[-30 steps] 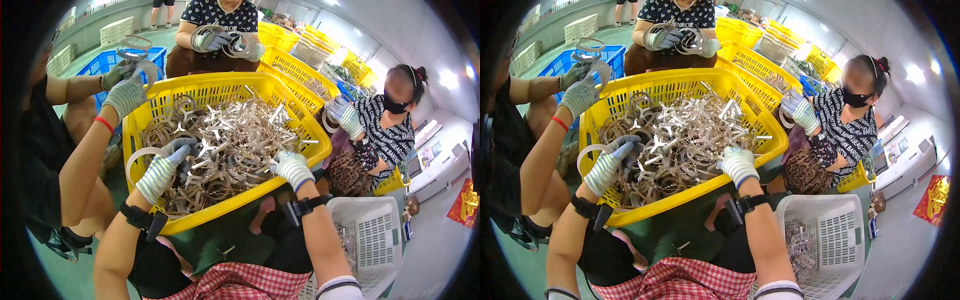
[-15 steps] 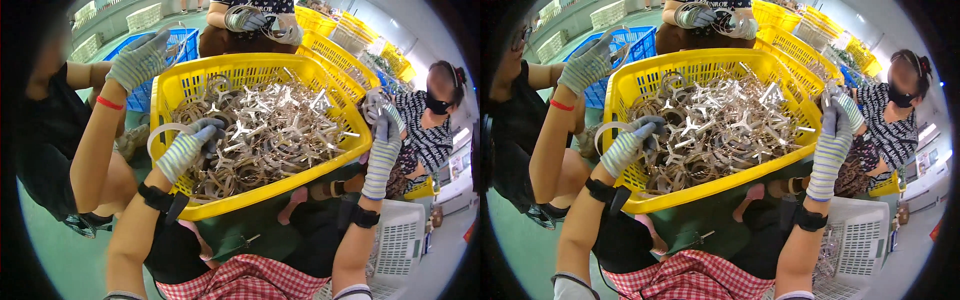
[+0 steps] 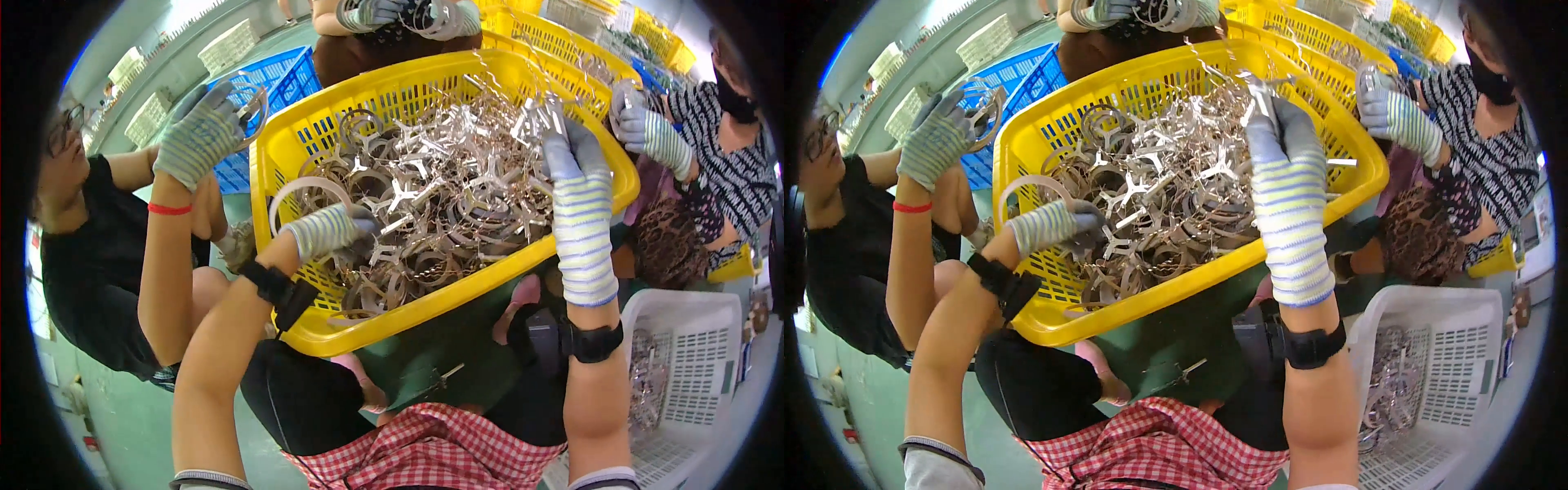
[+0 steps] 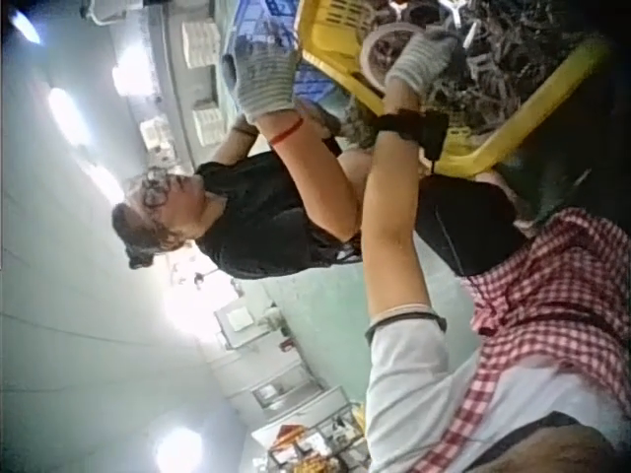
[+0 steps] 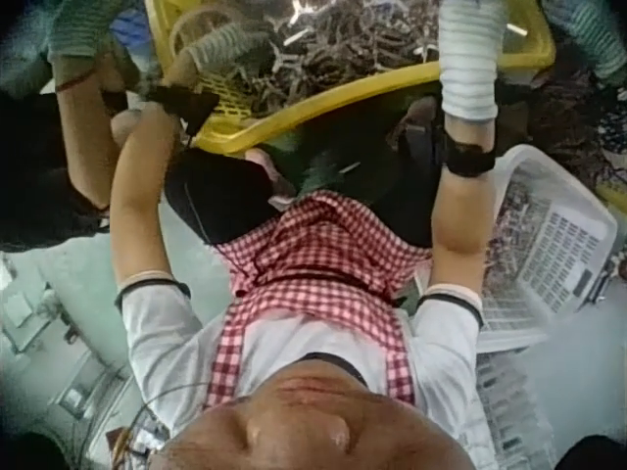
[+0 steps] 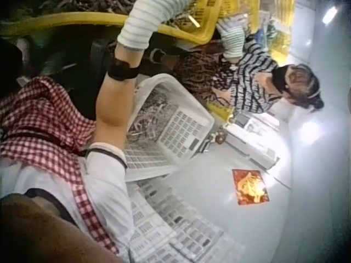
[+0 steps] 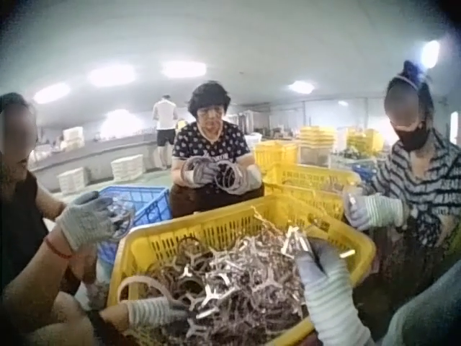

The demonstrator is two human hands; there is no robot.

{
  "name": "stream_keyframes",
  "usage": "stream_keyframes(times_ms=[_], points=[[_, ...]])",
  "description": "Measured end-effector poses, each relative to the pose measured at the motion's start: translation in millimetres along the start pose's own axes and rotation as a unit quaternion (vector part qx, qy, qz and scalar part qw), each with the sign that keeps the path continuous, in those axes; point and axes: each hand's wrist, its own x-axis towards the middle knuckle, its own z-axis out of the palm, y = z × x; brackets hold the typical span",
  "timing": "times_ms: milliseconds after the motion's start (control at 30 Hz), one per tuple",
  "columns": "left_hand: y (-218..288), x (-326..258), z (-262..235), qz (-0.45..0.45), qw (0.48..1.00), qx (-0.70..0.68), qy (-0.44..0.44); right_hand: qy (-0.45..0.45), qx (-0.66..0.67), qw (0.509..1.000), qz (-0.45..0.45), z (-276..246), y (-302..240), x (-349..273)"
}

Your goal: Sorting and cleaning plastic rings from a bin of scrap material.

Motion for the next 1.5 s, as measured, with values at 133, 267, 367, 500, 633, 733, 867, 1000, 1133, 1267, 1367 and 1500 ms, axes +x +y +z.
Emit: stream_keyframes(times_ms=[133,267,367,500,633,733,867,1000,1133,1267,1367,1500], points=[[-16.6,7.3,-28.3,-0.095,0.989,0.058,0.094,-0.004,0.018,1.0,-0.013,9.9,-0.7,2.8],[-0.9,6.7,-9.2,-0.264,0.962,0.062,0.035,0.039,-0.009,0.998,-0.054,20.0,10.0,6.1],[-12.7,15.7,-10.2,-0.279,0.95,0.13,0.048,0.056,-0.03,0.997,-0.044,27.8,15.0,7.3],[-88.2,53.4,-42.0,-0.282,0.925,0.242,0.078,0.118,0.007,0.989,-0.087,35.8,5.7,3.6],[-134.7,84.3,-38.6,-0.287,0.948,0.021,0.136,0.082,0.027,0.995,-0.051,16.8,1.5,3.8],[-147.9,90.5,-23.8,-0.255,0.923,-0.228,0.177,0.063,0.027,0.998,-0.007,21.2,10.2,4.5],[-174.0,100.5,-76.3,-0.184,0.973,-0.051,0.129,0.107,0.06,0.992,-0.041,32.8,6.5,4.0],[-128.9,104.1,-110.2,-0.257,0.935,-0.063,0.237,0.095,0.083,0.991,-0.033,39.1,-5.9,2.4],[-32.1,75.6,-47.0,-0.088,0.975,0.05,0.196,0.091,0.062,0.994,-0.018,19.0,6.5,3.5],[-29.3,64.2,-115.8,-0.018,0.921,0.306,0.241,0.063,0.106,0.992,0.006,22.0,-5.2,5.9],[12.4,73.7,-109.1,0.024,0.903,0.336,0.266,0.053,0.07,0.996,0.008,15.1,4.6,4.8],[63.0,82.3,-116.0,0.05,0.822,0.446,0.351,0.065,0.07,0.995,0.005,18.4,4.3,8.2]])
